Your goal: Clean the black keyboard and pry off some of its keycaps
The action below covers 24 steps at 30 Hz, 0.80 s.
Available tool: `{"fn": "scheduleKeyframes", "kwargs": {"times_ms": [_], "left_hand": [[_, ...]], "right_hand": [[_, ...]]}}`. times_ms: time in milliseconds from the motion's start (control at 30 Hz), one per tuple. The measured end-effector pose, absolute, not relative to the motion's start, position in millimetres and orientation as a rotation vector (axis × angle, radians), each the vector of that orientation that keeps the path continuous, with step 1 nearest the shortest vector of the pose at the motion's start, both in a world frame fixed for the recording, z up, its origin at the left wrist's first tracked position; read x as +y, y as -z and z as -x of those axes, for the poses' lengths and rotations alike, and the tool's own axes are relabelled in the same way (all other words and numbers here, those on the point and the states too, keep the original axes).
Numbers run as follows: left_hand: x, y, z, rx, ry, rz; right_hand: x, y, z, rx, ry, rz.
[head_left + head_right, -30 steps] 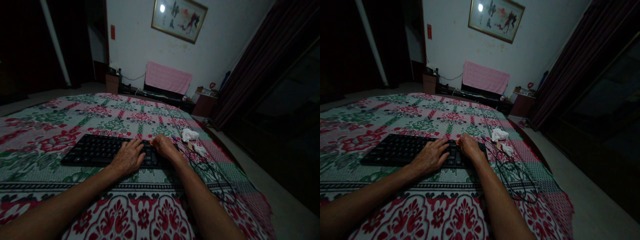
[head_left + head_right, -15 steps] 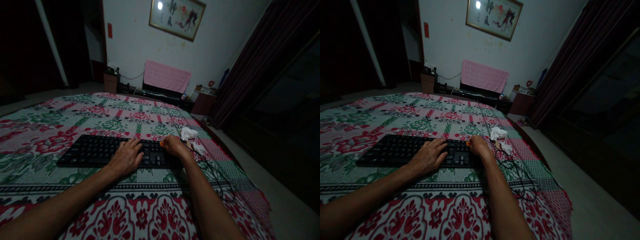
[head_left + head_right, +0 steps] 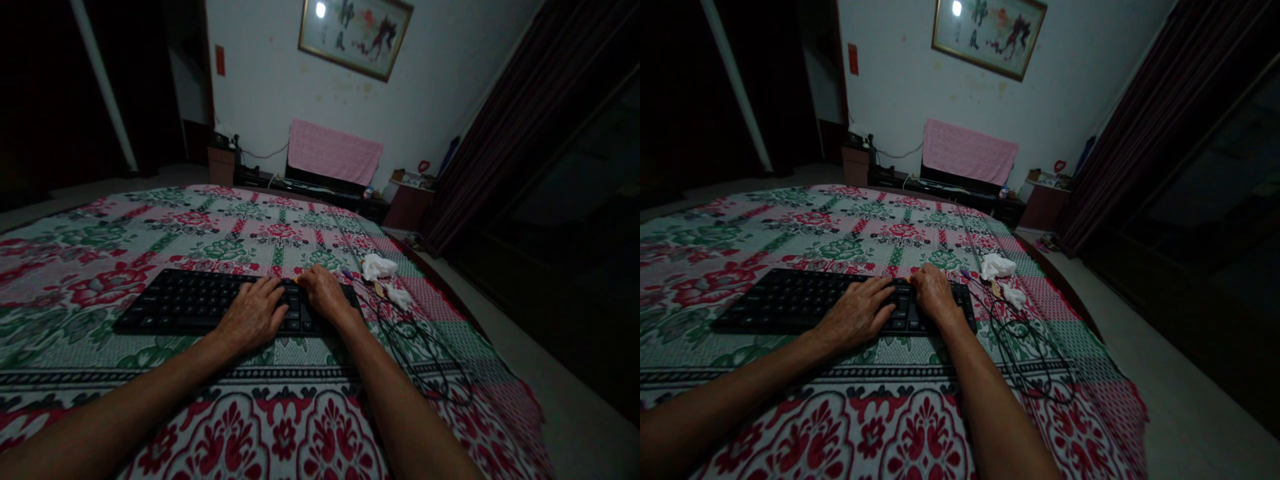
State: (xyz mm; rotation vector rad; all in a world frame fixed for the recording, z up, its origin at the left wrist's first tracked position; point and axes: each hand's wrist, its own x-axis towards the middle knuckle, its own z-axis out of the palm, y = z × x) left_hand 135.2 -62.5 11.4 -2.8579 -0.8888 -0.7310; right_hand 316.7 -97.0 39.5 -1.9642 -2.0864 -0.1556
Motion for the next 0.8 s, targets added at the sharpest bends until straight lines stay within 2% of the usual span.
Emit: {"fn": "scheduleKeyframes", "kwargs": {"times_ms": [667, 800], "left_hand": [[-61.9, -9.8, -135.0, -0.894, 0.724, 2.834], [-62.3, -10.7, -135.2, -0.895, 0.723, 2.827]], "right_hand": [[-107.5, -51.3, -353.7, -1.734, 0.068, 2.416], [-107.7, -53.5, -344.1, -1.852, 0.116, 2.176]]}}
